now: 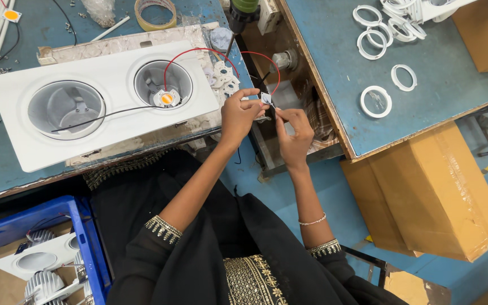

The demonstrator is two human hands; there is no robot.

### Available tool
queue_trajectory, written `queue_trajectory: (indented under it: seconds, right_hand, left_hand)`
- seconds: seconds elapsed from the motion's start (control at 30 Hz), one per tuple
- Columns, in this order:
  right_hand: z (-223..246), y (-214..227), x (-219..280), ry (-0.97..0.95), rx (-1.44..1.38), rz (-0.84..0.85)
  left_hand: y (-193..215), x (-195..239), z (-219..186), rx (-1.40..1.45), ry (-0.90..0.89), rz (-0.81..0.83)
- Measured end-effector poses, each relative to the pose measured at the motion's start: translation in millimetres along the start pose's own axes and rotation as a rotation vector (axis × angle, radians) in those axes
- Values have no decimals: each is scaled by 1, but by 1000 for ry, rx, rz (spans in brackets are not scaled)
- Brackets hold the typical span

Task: The person assembles double-light recessed ceiling fixtures by hand and using a power screwdriver. The person secures LED light modules into the white housing, routes the red and black wires through the frame, and attaches electrical connectors to the wire ends.

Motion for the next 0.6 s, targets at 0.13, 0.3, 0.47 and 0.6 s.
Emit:
queue_trajectory:
  seconds: [0.13,0.3,0.47,0.6]
  right_hand:
    - [8,1,-2,98,90,62]
    - [8,2,-5,244,144,145]
    - [0,10,-11,215,146,172]
    - [-21,19,-19,-73,-75,112]
  left_hand:
    - [-1,3,-7,-3,-43,4]
    - [1,8,-15,-24,-59,6]
    - [0,10,-16,-1,-10,26]
    - [0,8,-12,-29,-24,44]
Point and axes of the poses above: each hand's wrist, its own x-axis away from the middle knuckle, its own y-axis out of the back of the hand, z = x × y, the point moved 7 cm from there along -x, towards the middle knuckle, and after that the axes turned 10 degrees about -z, right-handed, at the moved point
